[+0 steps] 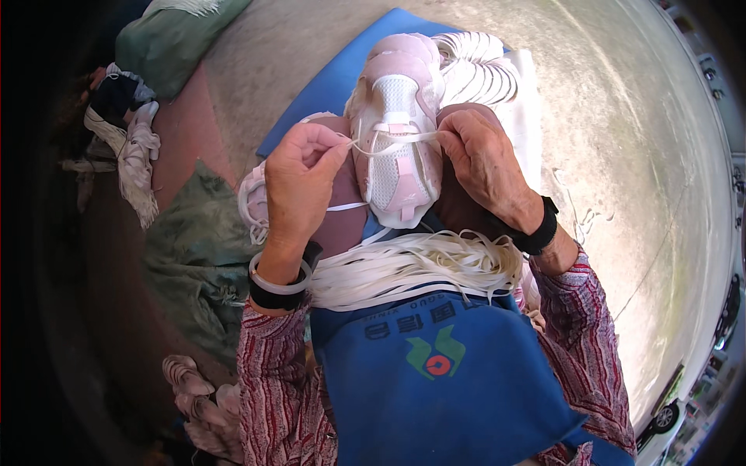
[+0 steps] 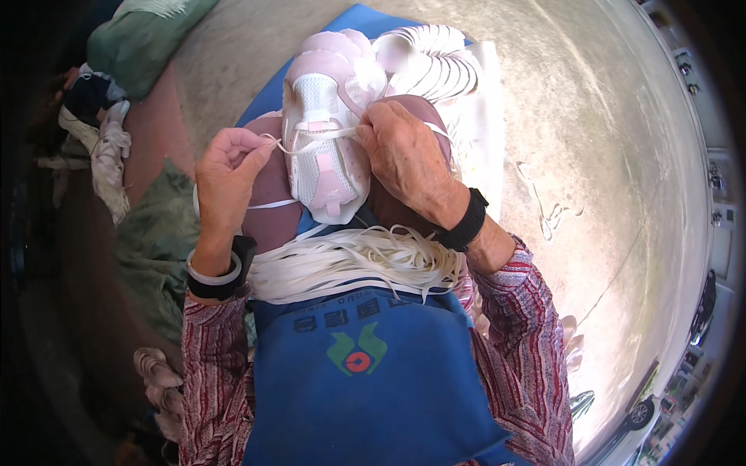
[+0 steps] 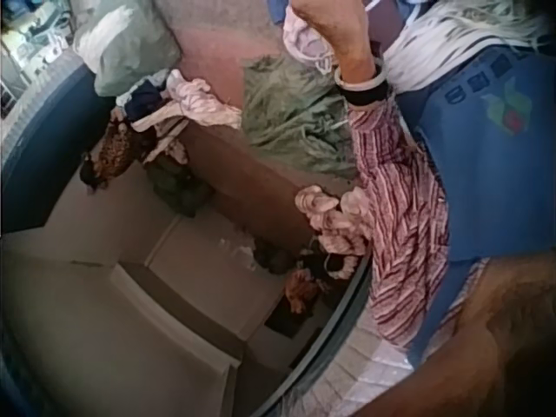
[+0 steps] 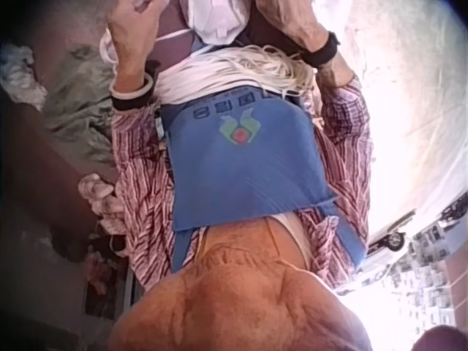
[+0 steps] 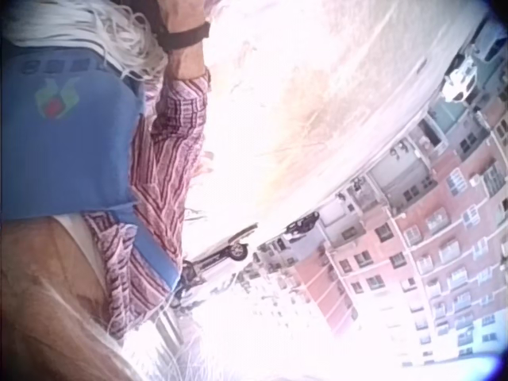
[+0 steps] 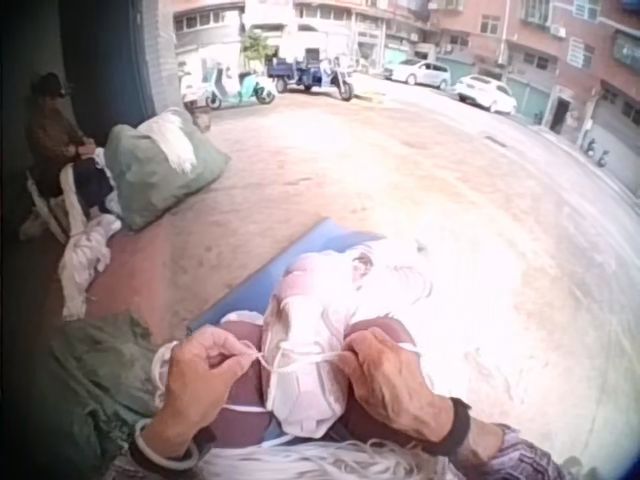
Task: Lacing newly manufactured pink sneakers while seated.
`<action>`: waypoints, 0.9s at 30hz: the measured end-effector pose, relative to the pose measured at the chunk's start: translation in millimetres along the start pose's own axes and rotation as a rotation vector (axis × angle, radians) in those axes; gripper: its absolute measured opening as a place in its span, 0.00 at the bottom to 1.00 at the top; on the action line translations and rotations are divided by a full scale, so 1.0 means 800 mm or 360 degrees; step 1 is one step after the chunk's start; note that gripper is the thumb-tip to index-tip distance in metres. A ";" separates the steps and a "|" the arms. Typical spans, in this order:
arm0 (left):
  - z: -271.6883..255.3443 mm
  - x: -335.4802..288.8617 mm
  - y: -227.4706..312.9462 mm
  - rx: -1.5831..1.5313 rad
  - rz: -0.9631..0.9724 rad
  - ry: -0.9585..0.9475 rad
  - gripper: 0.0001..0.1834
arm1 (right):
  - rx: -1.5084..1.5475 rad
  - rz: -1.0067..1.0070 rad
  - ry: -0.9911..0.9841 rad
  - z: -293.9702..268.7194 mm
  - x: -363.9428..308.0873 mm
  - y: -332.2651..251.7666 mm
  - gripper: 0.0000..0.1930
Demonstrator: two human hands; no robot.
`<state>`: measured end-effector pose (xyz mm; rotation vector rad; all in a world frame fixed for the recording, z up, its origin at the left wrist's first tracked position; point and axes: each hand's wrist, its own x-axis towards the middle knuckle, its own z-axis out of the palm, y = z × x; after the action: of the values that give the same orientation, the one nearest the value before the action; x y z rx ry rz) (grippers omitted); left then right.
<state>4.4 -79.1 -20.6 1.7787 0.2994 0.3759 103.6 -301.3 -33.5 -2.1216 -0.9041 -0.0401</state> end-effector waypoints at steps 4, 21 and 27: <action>-0.020 -0.009 -0.008 -0.0059 0.0045 0.0083 0.04 | 0.0051 -0.0043 -0.0003 0.001 -0.002 0.004 0.04; 0.012 0.001 -0.010 -0.0025 -0.0145 -0.0018 0.04 | 0.0311 0.0257 -0.0142 0.000 -0.004 0.002 0.09; 0.011 0.012 -0.006 -0.0189 -0.0256 -0.0060 0.04 | 0.0085 -0.0157 0.0144 0.012 -0.004 0.013 0.10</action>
<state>16.9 -82.1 -26.2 1.6310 0.3833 0.2404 105.5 -301.0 -47.8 -2.0082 -0.9450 -0.1592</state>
